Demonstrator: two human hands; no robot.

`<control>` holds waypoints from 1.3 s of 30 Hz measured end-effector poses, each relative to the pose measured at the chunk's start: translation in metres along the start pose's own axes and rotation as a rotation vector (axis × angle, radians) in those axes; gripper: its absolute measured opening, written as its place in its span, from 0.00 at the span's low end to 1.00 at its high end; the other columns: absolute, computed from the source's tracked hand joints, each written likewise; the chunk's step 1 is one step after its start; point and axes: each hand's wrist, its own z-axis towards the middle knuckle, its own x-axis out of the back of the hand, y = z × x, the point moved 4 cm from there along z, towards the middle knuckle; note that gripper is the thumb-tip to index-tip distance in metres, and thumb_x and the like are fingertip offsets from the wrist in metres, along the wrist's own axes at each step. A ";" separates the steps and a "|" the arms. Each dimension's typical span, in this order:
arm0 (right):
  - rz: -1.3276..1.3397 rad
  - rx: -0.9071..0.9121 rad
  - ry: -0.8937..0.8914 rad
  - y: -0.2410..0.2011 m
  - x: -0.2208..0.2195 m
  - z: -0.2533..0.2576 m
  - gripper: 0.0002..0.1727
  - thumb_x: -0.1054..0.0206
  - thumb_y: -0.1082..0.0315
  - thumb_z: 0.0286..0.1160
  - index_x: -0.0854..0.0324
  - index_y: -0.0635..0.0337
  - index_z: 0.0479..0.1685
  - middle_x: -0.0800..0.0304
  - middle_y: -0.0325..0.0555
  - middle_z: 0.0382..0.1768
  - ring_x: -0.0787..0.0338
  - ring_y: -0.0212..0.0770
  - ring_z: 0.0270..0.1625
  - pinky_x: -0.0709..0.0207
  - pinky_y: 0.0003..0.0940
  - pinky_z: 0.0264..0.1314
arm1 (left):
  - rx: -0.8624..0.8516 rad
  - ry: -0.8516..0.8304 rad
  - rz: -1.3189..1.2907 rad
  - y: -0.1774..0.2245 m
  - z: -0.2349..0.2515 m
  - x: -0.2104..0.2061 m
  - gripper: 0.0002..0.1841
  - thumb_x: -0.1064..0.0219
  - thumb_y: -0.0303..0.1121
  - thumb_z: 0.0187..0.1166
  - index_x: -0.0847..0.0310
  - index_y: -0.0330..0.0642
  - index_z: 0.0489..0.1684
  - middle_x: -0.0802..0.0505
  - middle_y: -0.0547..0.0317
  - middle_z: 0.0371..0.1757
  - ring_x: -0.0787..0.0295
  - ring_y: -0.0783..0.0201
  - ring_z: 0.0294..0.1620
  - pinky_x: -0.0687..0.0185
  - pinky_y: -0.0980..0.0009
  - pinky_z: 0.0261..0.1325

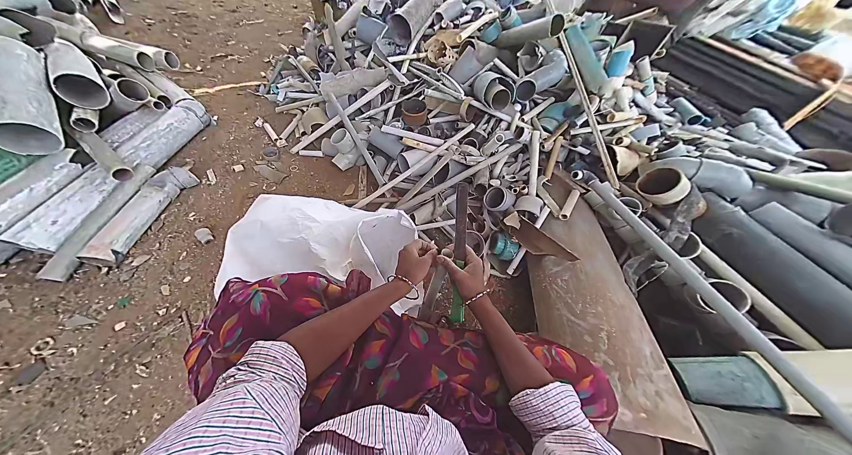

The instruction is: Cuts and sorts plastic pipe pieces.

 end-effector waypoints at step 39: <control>0.278 -0.120 0.121 -0.002 -0.002 -0.005 0.04 0.38 0.77 0.82 0.21 0.67 0.48 0.20 0.33 0.20 0.26 0.21 0.15 0.27 0.17 0.21 | -0.445 0.246 0.146 0.011 -0.016 0.001 0.08 0.34 0.25 0.82 0.18 0.25 0.46 0.08 0.44 0.37 0.12 0.61 0.30 0.15 0.64 0.42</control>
